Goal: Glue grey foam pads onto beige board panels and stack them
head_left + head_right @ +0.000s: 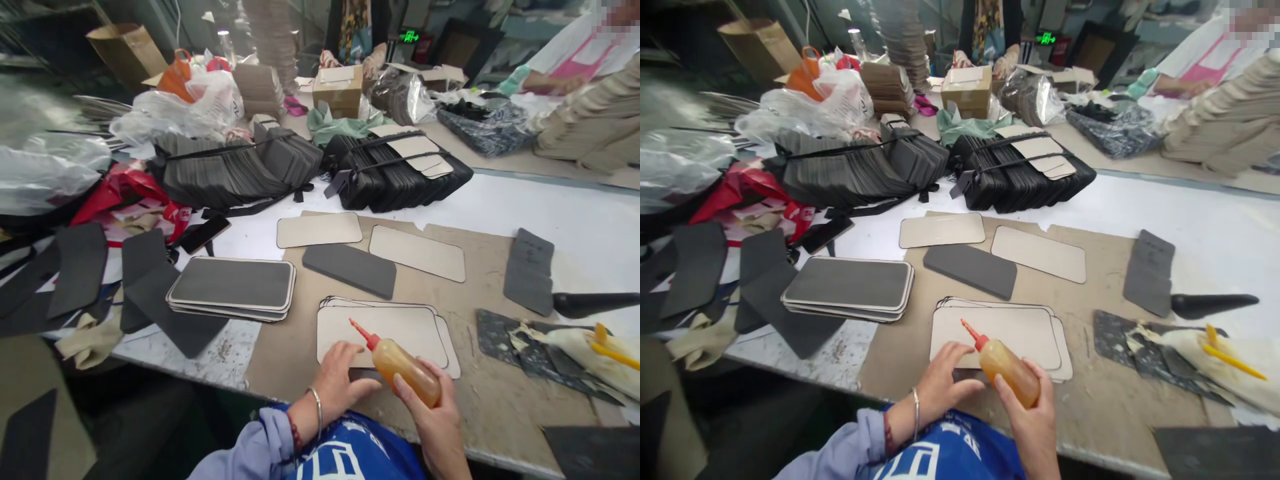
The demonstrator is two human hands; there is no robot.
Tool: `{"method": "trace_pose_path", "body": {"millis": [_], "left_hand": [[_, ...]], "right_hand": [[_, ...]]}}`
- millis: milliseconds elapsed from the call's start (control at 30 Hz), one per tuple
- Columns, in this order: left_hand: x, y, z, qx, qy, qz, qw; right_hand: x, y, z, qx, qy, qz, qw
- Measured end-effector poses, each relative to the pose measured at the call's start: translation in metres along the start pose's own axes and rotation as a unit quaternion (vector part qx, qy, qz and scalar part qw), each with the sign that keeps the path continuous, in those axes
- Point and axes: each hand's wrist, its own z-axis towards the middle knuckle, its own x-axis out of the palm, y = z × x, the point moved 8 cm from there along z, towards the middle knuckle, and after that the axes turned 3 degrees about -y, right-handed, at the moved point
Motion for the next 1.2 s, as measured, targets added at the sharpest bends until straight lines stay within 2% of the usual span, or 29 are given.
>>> {"method": "trace_pose_path", "body": {"millis": [67, 133, 233, 333, 467, 600, 733, 933, 1000, 1067, 1200], "left_hand": [[-0.009, 0.017, -0.004, 0.060, -0.010, 0.179, 0.982], [-0.011, 0.033, -0.007, 0.096, 0.010, 0.280, 0.955], [-0.010, 0.049, -0.005, 0.109, 0.027, 0.326, 0.939], [-0.009, 0.053, -0.001, 0.106, 0.026, 0.325, 0.939], [-0.009, 0.053, 0.000, 0.102, 0.041, 0.317, 0.942], [-0.011, 0.054, 0.001, 0.097, 0.051, 0.315, 0.943], [-0.012, 0.052, 0.001, 0.111, 0.056, 0.327, 0.937], [-0.017, 0.042, -0.003, 0.165, 0.018, 0.349, 0.923], [-0.018, 0.040, -0.004, 0.185, 0.003, 0.355, 0.916], [-0.019, 0.038, -0.005, 0.205, -0.017, 0.360, 0.910], [-0.019, 0.037, -0.004, 0.231, -0.050, 0.364, 0.901]], "right_hand": [[0.006, 0.016, 0.002, -0.061, -0.006, -0.068, 0.996], [0.019, 0.037, 0.001, -0.163, -0.001, -0.109, 0.981], [0.041, 0.066, -0.009, -0.319, 0.014, -0.150, 0.936], [0.059, 0.080, -0.015, -0.389, 0.036, -0.178, 0.903], [0.073, 0.083, -0.013, -0.385, 0.053, -0.201, 0.899], [0.070, 0.080, -0.005, -0.352, 0.031, -0.211, 0.911], [0.050, 0.075, 0.005, -0.315, -0.018, -0.234, 0.920], [0.001, 0.071, 0.021, -0.292, -0.125, -0.286, 0.904], [-0.006, 0.071, 0.022, -0.282, -0.143, -0.292, 0.902], [0.000, 0.073, 0.018, -0.287, -0.131, -0.285, 0.905], [0.030, 0.074, 0.007, -0.299, -0.064, -0.248, 0.919]]}}
